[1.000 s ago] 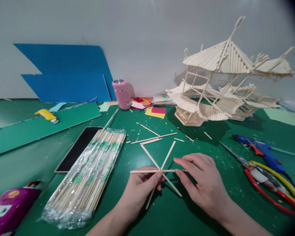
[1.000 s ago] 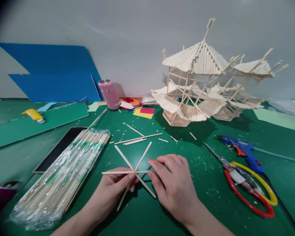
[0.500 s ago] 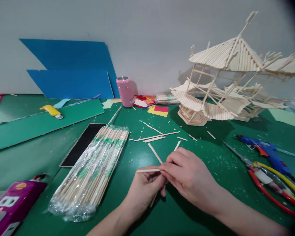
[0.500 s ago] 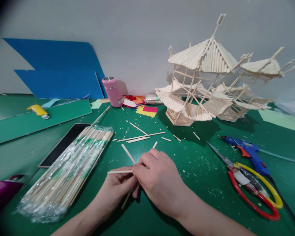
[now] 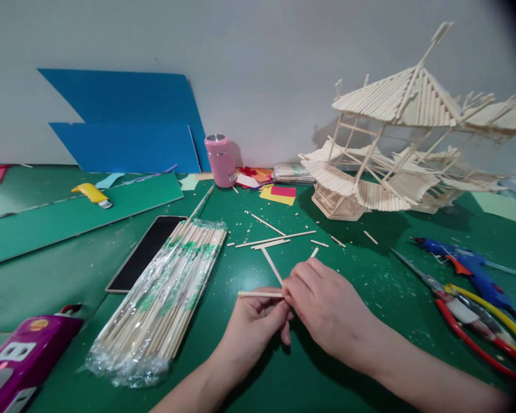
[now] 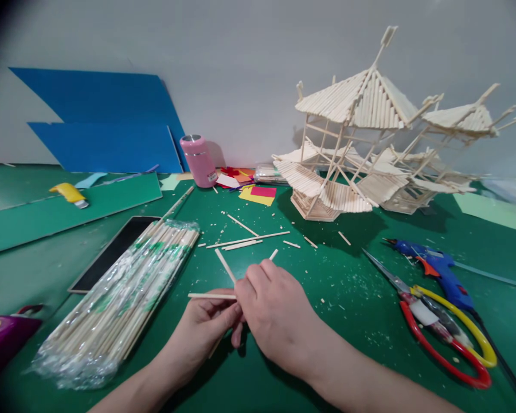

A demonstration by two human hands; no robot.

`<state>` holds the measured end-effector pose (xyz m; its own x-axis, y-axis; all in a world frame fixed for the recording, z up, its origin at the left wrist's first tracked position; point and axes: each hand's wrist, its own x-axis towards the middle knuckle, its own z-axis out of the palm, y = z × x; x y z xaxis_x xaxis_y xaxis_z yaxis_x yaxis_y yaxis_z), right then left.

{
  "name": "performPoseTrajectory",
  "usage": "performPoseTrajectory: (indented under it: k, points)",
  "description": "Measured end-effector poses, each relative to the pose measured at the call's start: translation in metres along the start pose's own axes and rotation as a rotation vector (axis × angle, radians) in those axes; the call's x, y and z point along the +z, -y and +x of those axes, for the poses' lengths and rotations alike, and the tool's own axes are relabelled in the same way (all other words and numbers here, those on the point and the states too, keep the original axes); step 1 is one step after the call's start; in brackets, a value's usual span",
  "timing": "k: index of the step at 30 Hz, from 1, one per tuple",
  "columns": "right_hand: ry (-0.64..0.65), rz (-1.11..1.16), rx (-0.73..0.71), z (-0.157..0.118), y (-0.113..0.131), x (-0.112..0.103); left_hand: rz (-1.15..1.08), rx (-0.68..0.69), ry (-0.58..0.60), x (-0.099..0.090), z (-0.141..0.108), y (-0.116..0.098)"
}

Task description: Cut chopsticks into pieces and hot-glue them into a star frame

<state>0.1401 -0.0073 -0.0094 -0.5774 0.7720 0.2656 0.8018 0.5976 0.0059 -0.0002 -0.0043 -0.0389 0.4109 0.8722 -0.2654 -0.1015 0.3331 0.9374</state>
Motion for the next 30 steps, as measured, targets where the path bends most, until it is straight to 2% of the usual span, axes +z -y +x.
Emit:
performPoseTrajectory:
  k: [6, 11, 15, 17, 21, 25, 27, 30]
  points:
    - [-0.108, 0.217, 0.184, -0.003, -0.015, -0.011, -0.1, -0.042, -0.042, -0.003, 0.0, 0.001]
    - [-0.331, 0.367, 0.384, -0.019, -0.04, -0.022, -0.261, -0.063, -0.03, -0.007, 0.001, 0.0]
    - [-0.43, 0.457, 0.656, -0.04, -0.062, -0.011, -0.351, -0.082, -0.019, -0.011, 0.004, 0.001]
    - [-0.463, 0.499, 0.728, -0.048, -0.071, -0.003, -0.372, -0.085, -0.02, -0.013, 0.004, 0.002]
    - [-0.357, 0.508, 0.693, -0.052, -0.074, 0.007, -0.363, -0.077, -0.016, -0.013, 0.004, 0.003]
    - [-0.285, 0.708, 0.694, -0.043, -0.062, 0.006, -0.314, -0.059, -0.03, -0.012, 0.004, 0.004]
    - [-0.183, 0.834, 0.661, -0.037, -0.052, 0.003, -0.27, -0.044, -0.021, -0.011, 0.003, 0.003]
    - [0.037, 1.051, 0.551, -0.029, -0.038, 0.0, -0.192, -0.027, 0.013, -0.007, 0.002, 0.002]
